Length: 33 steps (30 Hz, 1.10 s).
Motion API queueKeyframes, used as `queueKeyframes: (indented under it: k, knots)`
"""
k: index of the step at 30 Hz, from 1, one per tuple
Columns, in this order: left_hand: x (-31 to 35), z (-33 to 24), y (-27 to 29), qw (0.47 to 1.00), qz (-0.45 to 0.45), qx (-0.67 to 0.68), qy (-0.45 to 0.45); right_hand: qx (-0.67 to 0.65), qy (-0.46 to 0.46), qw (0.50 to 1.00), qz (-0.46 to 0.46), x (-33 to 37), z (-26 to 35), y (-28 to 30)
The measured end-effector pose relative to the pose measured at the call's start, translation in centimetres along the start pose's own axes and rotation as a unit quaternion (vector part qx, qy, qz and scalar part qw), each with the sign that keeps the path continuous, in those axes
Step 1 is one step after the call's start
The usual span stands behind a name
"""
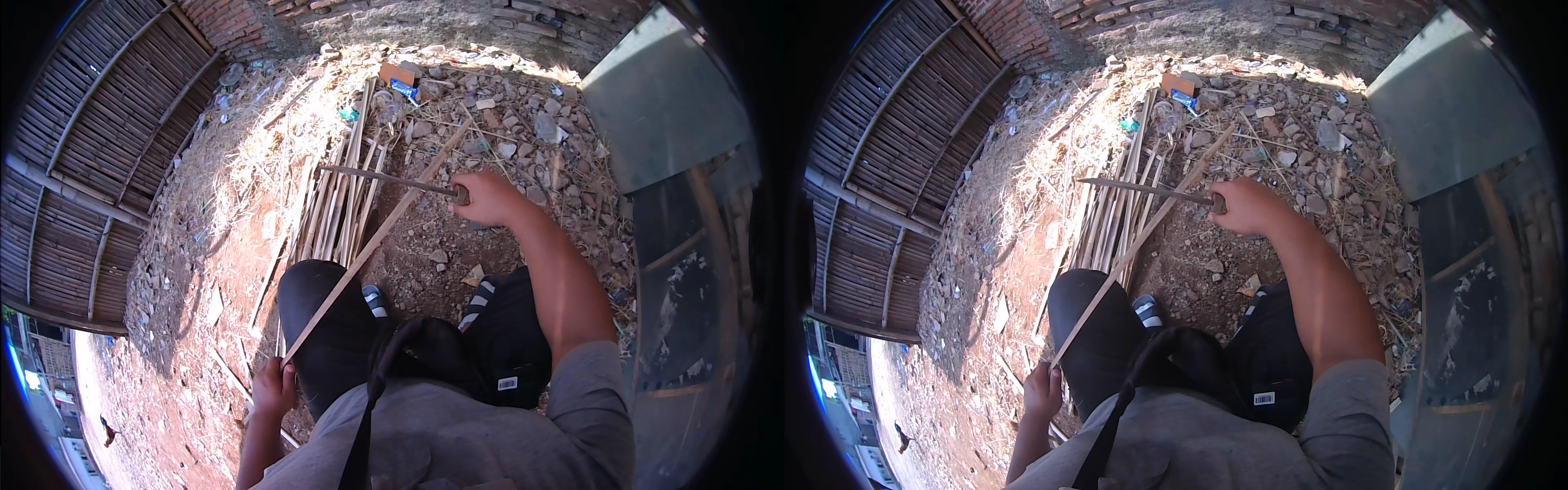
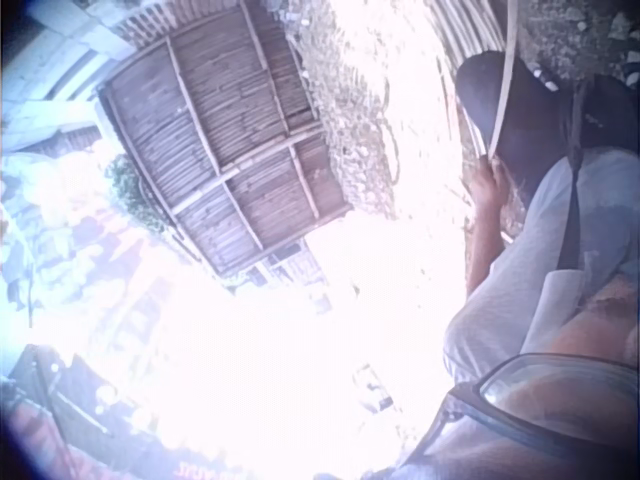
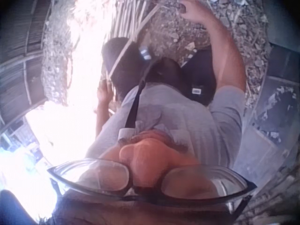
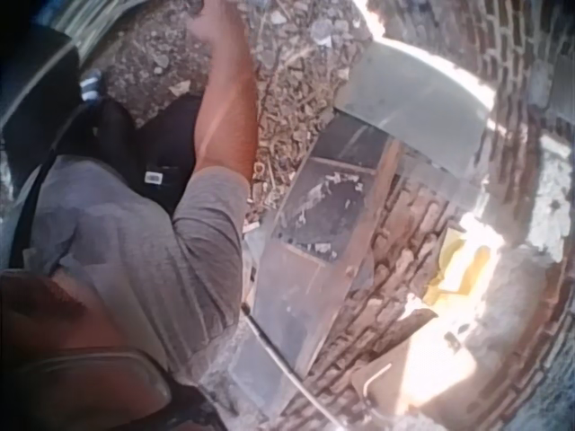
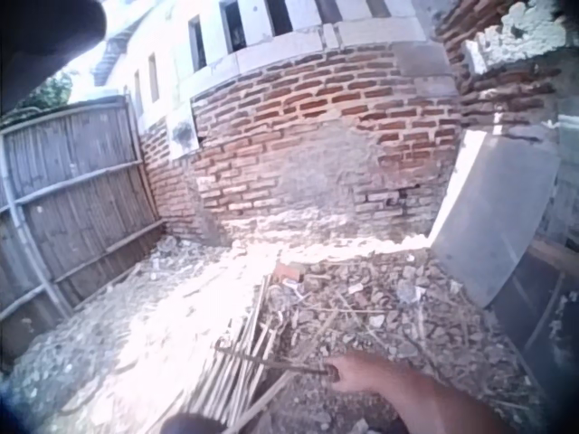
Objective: The person sits on the ground and uses a large knife to shave thin strips of bamboo. They hold a bamboo stick with their left hand and repeatedly scrape the blade along its length to remove the outer layer, creating a pile of shavings.
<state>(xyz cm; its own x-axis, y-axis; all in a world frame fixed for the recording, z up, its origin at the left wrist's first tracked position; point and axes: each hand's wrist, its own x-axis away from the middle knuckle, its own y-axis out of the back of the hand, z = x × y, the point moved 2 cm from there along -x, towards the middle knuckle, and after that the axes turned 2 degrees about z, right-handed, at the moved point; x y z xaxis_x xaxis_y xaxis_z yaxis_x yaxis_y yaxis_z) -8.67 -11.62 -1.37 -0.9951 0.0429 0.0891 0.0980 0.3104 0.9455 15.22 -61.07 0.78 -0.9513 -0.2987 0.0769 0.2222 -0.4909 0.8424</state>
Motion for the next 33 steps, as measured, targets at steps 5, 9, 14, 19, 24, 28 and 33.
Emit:
queueKeyframes:
  k: [5, 9, 14, 19, 24, 28, 33]
  knots:
    - [-1.3, -1.0, 1.1, 0.997, 0.056, -0.023, 0.040, -0.022, -0.030, 0.999, 0.036, -0.2, -0.5, 0.1]
    - [-2.0, -1.2, 1.7, 0.995, 0.075, -0.040, 0.046, -0.011, -0.075, 0.997, -0.014, -0.5, -3.2, 0.1]
    - [-1.6, 0.7, 1.4, 0.998, 0.062, -0.011, 0.029, 0.036, -0.050, 0.981, 0.184, -0.5, 3.1, 0.0]
    - [-2.5, -0.9, 2.1, 0.993, 0.111, 0.001, 0.029, -0.059, -0.094, 0.993, 0.036, -0.9, -3.8, -1.0]
    - [-1.6, 0.2, 1.7, 0.995, 0.091, -0.013, 0.035, 0.051, -0.036, 0.992, 0.105, -0.4, 2.0, 0.0]
    - [-2.4, 0.8, 1.1, 0.998, 0.066, 0.015, 0.015, -0.035, -0.088, 0.995, -0.036, -1.4, -3.4, -1.4]
    - [-2.5, 0.1, 2.3, 0.995, 0.091, -0.006, 0.041, -0.008, -0.112, 0.992, -0.052, -1.3, -5.7, -0.6]
